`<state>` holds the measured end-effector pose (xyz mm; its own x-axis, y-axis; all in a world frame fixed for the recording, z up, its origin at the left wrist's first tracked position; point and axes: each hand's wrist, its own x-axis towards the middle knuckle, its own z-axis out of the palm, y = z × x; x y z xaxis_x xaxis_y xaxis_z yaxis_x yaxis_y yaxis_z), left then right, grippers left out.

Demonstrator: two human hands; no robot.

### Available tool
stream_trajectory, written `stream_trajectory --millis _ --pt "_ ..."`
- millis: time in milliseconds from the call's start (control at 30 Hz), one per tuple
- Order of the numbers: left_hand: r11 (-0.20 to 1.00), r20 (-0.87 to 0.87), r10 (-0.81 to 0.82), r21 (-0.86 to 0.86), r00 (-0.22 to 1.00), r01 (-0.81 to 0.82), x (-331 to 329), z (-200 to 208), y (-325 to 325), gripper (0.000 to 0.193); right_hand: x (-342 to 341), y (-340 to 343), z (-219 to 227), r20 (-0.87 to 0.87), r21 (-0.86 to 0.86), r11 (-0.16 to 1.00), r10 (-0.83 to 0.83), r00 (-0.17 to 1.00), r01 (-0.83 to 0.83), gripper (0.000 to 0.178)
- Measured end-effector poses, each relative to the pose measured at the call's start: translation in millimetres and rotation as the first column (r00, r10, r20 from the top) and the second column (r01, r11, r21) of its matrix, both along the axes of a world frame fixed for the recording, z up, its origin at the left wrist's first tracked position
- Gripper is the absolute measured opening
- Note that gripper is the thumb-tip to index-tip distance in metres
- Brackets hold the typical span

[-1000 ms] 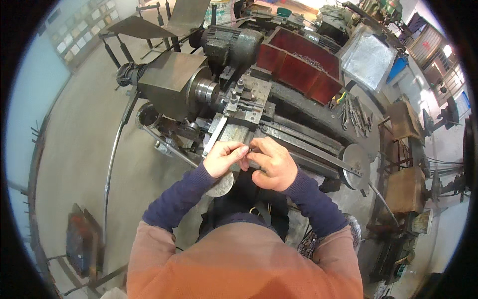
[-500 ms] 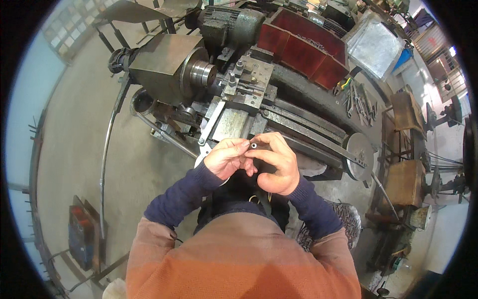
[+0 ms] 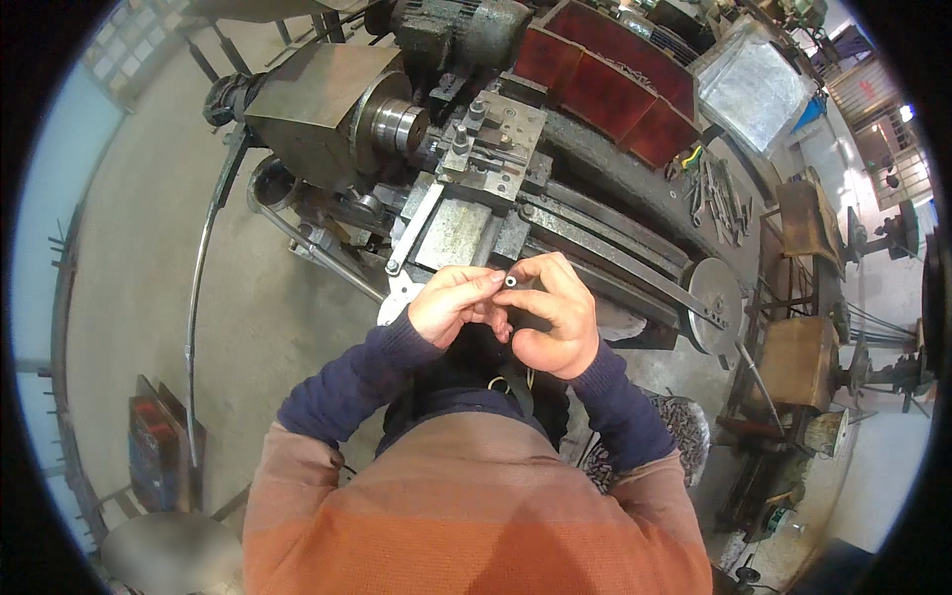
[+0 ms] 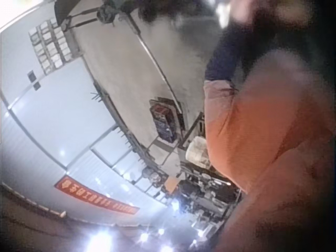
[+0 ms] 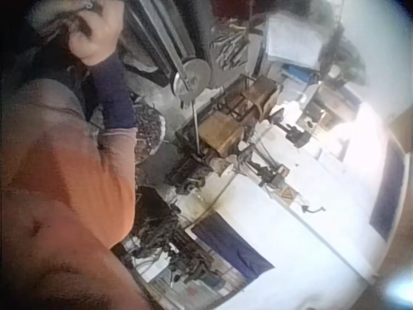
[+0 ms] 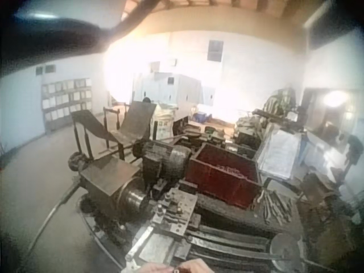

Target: The person operates a metal lathe, repeatedly loading small cylindrical metal pieces into the chuck, adjusting the machine controls, and removing finished pieces. The person places the finished pieces into a nearby container.

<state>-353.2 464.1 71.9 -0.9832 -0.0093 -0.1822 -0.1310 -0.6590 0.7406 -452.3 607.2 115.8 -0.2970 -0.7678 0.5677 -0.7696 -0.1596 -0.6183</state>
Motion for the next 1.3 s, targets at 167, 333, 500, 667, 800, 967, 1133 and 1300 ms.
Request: stream_trajectory --millis 167,333,500,667,800,967,1133,1300 --pt "0.999 -0.004 -0.037 0.039 0.999 0.037 -3.1 1.9 1.7 0.031 -6.2 1.3 -7.4 0.039 0.024 1.000 0.017 0.999 -0.018 0.037" --pt "0.990 0.019 -0.063 -0.125 0.998 0.064 1.2 4.3 -6.2 0.034 -23.4 8.5 -5.1 0.112 0.057 0.998 0.031 0.993 -0.038 0.037" --pt "0.966 0.081 0.194 -0.188 0.978 -0.176 37.7 -2.0 -43.3 0.030 -119.4 4.9 16.3 -0.258 0.036 0.988 -0.135 0.957 0.150 0.031" --pt "0.922 -0.041 0.300 -0.244 0.953 -0.300 44.8 4.2 -64.0 0.028 -235.7 -19.3 52.5 -0.471 -0.082 0.745 -0.614 0.633 0.662 0.044" --pt "0.859 -0.039 0.392 -0.341 0.919 -0.381 45.3 11.9 -73.7 0.026 -201.3 -0.7 61.2 -0.341 0.045 0.877 -0.436 0.833 0.478 0.055" --pt "0.639 -0.081 0.511 -0.631 0.856 -0.441 61.4 -38.4 -141.7 0.021 -127.2 106.4 -3.4 -0.011 0.118 0.883 -0.457 0.890 0.455 0.050" --pt "0.451 -0.116 0.416 -0.835 0.902 -0.315 49.2 -93.4 -167.8 0.023 -48.3 313.0 -65.2 0.229 0.380 0.544 -0.839 0.494 0.748 0.041" --pt "0.167 -0.078 0.323 -0.976 0.943 -0.138 37.1 -123.6 -192.6 0.031 40.9 426.3 -96.3 -0.179 0.669 -0.173 -0.981 -0.070 0.723 0.034"
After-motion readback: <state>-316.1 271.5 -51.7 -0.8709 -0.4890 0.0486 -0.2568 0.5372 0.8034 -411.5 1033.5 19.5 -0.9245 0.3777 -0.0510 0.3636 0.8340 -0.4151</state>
